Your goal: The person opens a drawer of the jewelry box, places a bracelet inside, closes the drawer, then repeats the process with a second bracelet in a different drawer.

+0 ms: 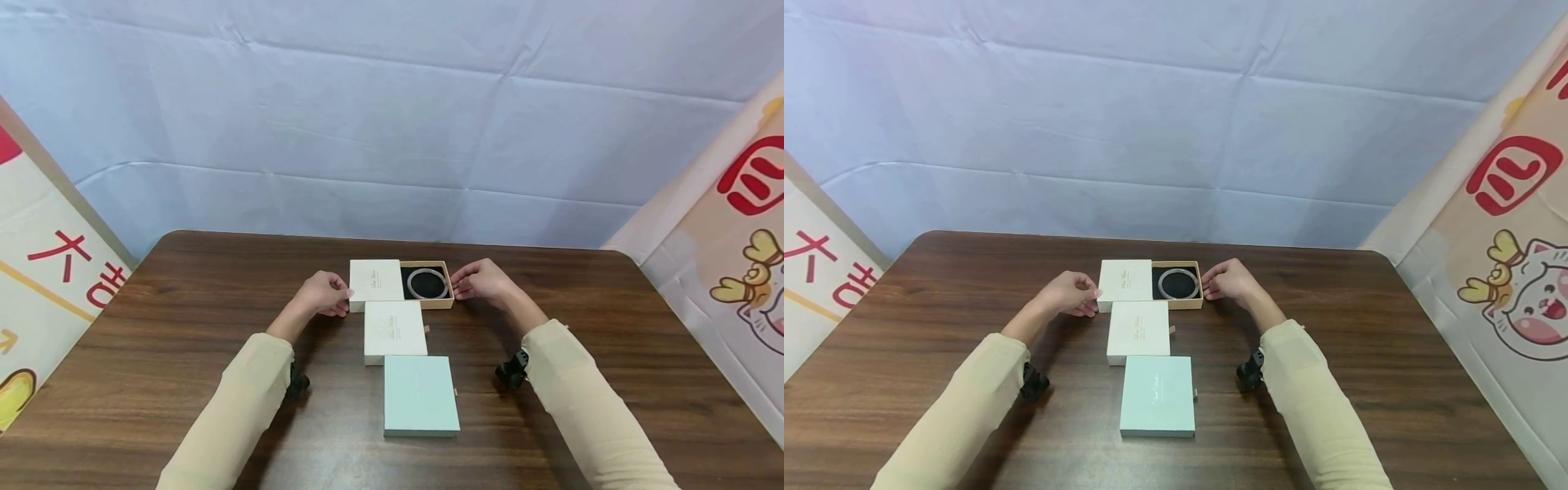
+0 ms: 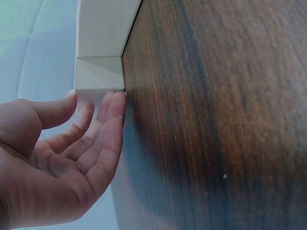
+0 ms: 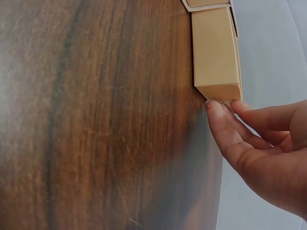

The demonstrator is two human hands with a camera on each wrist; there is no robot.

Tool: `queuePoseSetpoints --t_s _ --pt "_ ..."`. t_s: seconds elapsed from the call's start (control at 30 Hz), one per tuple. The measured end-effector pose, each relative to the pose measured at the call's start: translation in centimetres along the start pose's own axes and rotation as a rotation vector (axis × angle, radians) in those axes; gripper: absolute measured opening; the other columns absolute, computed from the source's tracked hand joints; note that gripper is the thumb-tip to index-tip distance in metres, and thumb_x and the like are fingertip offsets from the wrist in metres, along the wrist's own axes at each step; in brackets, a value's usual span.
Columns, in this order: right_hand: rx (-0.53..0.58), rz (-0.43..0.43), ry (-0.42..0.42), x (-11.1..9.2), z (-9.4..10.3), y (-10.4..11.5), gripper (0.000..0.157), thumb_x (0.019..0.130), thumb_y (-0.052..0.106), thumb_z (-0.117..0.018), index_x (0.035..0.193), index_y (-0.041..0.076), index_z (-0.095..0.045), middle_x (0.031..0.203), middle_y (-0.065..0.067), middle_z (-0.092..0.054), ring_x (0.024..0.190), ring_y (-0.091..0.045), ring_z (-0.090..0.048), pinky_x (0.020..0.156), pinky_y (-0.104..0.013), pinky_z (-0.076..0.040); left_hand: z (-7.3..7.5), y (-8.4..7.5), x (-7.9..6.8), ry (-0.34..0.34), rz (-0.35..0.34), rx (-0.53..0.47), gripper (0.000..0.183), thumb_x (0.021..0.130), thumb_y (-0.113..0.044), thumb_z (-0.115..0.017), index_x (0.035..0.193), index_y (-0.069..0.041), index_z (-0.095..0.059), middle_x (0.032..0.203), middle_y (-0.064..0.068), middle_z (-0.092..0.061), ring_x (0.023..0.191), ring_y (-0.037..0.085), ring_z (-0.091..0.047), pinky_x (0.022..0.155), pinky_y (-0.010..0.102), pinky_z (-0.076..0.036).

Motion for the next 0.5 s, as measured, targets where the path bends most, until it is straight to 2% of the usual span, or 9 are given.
queuePoseSetpoints --t_s 0.5 --pt "-0.034 0.003 0.003 -0.11 0.02 -0.06 0.024 0.086 -0.017 -0.039 0.107 -0.023 -0.050 0.093 -0.024 -0.059 0.073 -0.020 -0.061 0.077 -0.041 -0.050 0.02 -0.03 0.05 0.004 -0.018 0.017 0.013 0.091 -0.012 -0.057 0.090 0.001 -0.056 0.073 0.015 -0.065 0.067 0.023 -0.066 0.063 0.033 -0.052"
Point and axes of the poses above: each hand's wrist, its own x-axis towards the middle knuckle, its own z-axis out of the back of the hand, y = z × x, the point moved 2 cm from there along x, towards the middle knuckle
